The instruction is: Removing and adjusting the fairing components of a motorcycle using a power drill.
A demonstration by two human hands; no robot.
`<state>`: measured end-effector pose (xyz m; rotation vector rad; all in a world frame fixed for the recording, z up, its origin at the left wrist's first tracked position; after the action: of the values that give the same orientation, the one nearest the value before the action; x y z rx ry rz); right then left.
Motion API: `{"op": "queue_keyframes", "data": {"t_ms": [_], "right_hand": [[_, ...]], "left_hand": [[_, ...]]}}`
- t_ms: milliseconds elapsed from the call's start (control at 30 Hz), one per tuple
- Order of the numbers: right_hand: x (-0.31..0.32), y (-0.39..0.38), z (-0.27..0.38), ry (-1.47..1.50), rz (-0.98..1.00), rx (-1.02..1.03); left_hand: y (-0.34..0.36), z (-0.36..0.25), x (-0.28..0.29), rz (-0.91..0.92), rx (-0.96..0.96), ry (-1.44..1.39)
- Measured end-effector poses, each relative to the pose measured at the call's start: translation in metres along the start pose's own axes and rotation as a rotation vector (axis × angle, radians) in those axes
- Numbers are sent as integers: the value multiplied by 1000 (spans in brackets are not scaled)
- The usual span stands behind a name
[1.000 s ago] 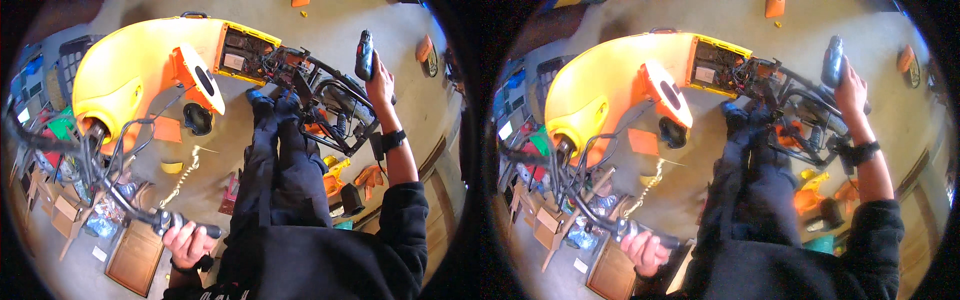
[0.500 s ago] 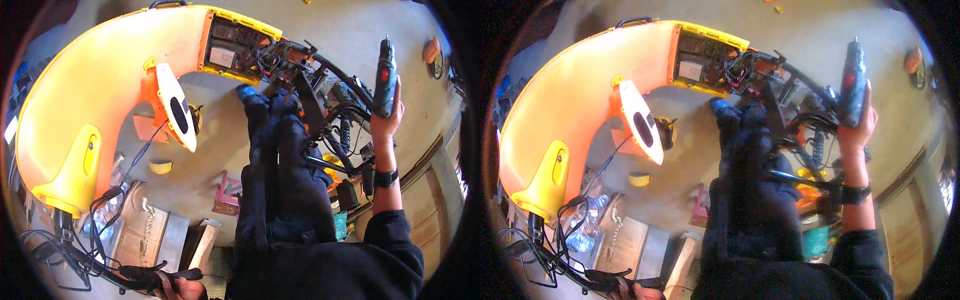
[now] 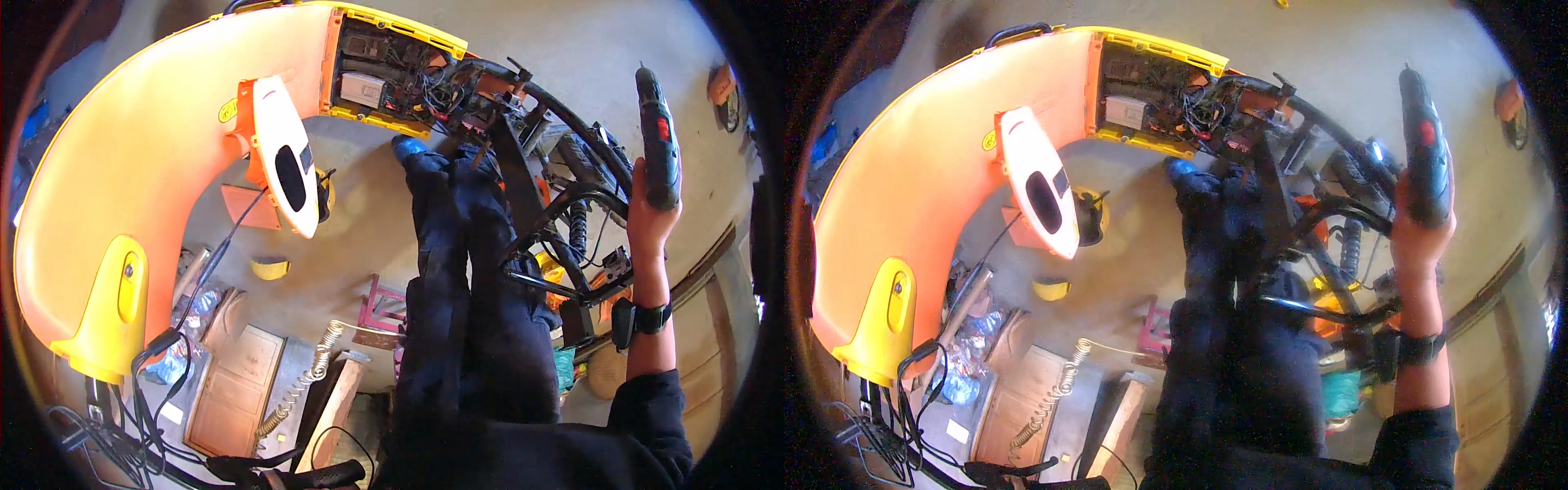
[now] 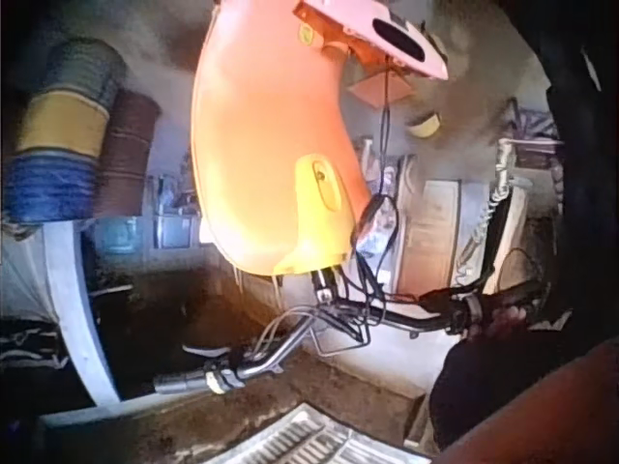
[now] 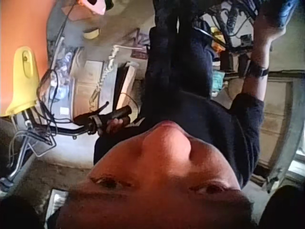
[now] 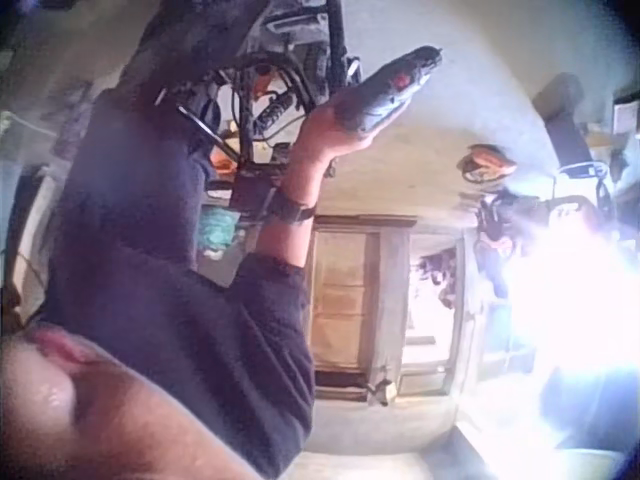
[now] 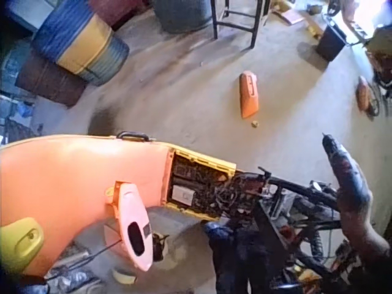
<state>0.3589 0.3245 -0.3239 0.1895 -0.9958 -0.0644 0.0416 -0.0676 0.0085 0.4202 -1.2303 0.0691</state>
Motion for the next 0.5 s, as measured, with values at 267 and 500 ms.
{"op": "queue_keyframes", "data": {"t_ms": [267, 500], "right_hand": [[0, -6, -31, -11, 92, -211], [1, -8, -32, -99, 80, -211]], "left_hand": [[10, -4, -13, 11, 8, -21], [16, -4, -25, 11, 29, -18]]}}
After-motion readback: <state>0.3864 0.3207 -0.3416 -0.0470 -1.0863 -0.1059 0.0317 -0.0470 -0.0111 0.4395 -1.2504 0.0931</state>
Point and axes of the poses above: each hand's wrist, its own y-axis towards the middle knuckle, its own x-axis out of the back of the hand, z = x × y, the point moved 9 cm from there along y, towards the middle knuckle, and after that the axes turned 14 degrees about -z, right-handed, at the moved point
